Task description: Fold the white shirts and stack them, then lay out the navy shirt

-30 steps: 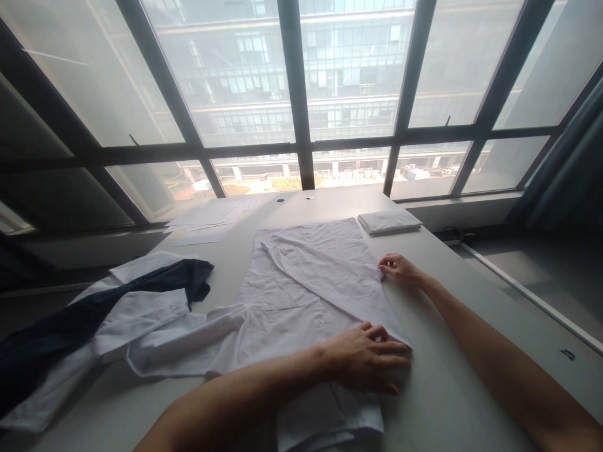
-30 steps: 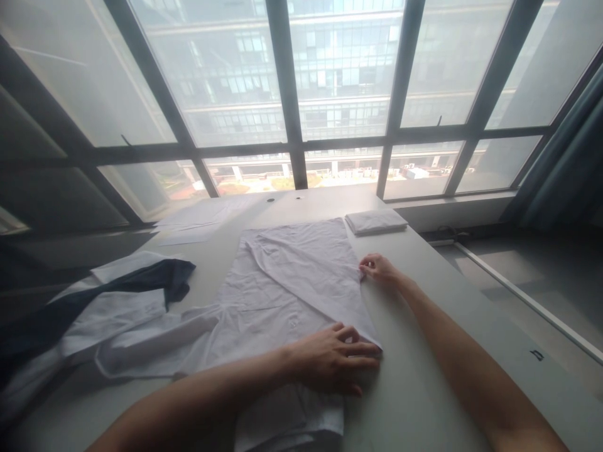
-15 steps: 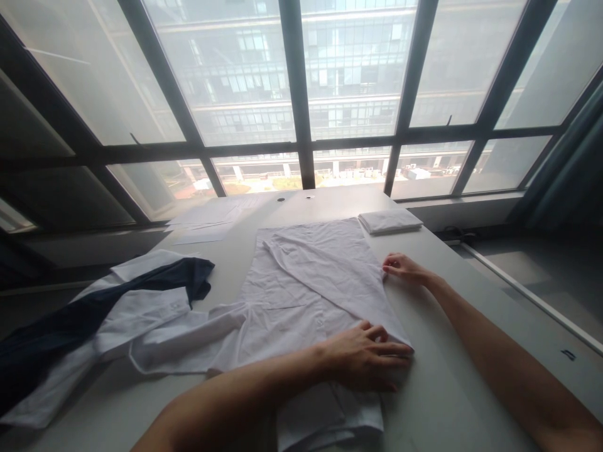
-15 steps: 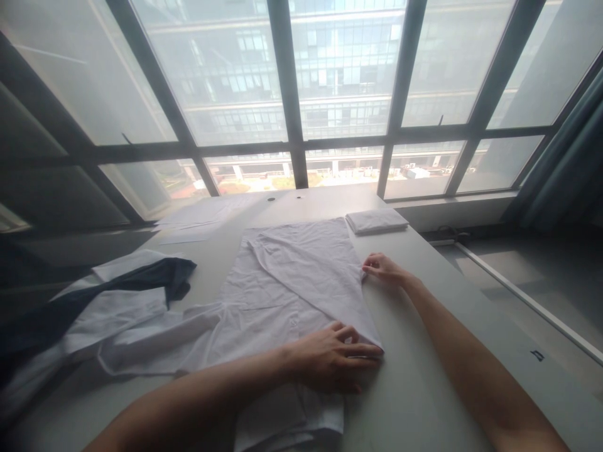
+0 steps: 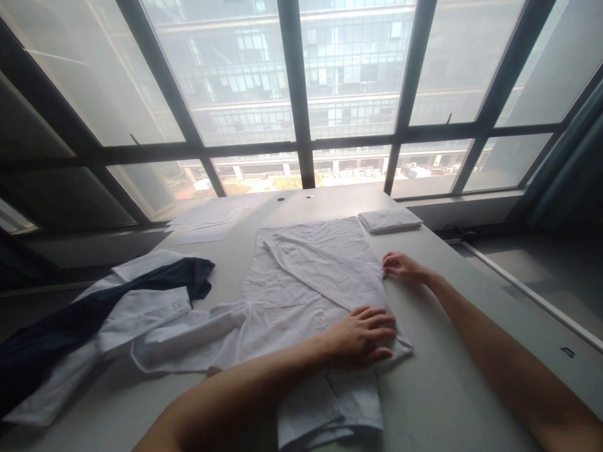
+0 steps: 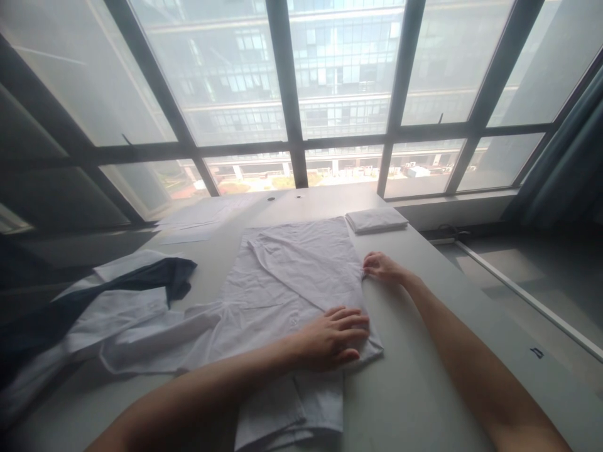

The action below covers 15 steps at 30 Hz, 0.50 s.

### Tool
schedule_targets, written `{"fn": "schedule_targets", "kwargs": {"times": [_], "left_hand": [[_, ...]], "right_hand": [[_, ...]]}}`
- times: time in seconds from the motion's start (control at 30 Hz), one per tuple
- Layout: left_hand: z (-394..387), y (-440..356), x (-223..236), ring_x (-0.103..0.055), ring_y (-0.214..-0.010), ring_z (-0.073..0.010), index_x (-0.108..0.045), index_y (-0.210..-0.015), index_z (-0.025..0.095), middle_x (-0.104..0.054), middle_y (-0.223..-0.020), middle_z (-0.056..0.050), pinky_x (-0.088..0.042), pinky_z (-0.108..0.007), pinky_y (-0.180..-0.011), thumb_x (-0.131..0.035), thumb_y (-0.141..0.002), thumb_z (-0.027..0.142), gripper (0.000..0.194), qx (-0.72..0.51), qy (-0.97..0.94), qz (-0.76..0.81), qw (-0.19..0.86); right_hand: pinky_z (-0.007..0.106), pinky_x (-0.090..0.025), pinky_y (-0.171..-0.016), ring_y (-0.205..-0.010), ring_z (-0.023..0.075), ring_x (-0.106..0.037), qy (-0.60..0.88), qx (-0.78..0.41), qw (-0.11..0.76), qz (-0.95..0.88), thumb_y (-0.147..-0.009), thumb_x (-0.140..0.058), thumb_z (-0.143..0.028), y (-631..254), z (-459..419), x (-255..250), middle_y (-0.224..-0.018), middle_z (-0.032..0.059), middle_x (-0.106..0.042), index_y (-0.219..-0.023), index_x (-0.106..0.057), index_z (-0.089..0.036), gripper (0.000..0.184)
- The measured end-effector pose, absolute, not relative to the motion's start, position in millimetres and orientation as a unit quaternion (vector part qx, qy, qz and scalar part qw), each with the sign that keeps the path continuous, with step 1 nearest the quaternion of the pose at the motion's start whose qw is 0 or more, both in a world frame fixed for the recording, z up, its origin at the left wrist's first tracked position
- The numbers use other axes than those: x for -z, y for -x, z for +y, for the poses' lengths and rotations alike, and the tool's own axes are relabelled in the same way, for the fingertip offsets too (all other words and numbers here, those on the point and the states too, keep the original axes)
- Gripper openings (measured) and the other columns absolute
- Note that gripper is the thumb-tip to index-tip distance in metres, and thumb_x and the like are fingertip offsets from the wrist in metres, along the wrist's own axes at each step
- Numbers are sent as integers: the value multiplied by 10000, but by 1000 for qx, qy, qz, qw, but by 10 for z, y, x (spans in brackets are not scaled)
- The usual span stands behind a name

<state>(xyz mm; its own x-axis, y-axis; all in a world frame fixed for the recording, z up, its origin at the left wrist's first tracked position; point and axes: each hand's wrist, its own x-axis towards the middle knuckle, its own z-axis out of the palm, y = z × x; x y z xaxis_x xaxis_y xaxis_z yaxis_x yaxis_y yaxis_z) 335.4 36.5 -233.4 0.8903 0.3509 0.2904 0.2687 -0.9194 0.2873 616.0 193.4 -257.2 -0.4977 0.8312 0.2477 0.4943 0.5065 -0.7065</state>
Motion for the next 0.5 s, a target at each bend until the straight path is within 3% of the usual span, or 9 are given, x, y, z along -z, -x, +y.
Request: {"fn": "schedule_targets", "kwargs": {"times": [0.27, 0.4, 0.5], "left_hand": [[379, -3360, 2376, -437, -1436, -221, -548, -1427, 202, -554, -1490, -93, -291, -398, -1225, -437, -1067, 378, 416, -189, -956, 182, 132], [354, -3324, 2307, -203, -1544, -349, -457, -1530, 341, -332, -1650, -57, -216, -552, -1230, -526, -1007, 561, 572, -102, -976, 151, 118], [340, -3319, 2285, -101, -1547, -421, -437, -1541, 387, -209, -1694, -52, -167, -610, -1216, -569, -960, 627, 643, -64, -981, 148, 105]], "right_hand": [[470, -522, -990, -1067, 281, -672, 446, -178, 411, -775, -946, -507, -360, -6024, 1932, 2685, -1097, 120, -724, -1058, -748, -202, 309], [470, -448, -1108, -1257, 290, -601, 435, -80, 385, -810, -1013, -419, -381, -5822, 1824, 2614, -1301, 155, -676, -1265, -693, -175, 425], [501, -323, -1198, -1454, 286, -419, 428, -54, 295, -853, -1045, -365, -420, -5595, 1694, 2579, -1528, 146, -515, -1470, -540, -183, 517]]}}
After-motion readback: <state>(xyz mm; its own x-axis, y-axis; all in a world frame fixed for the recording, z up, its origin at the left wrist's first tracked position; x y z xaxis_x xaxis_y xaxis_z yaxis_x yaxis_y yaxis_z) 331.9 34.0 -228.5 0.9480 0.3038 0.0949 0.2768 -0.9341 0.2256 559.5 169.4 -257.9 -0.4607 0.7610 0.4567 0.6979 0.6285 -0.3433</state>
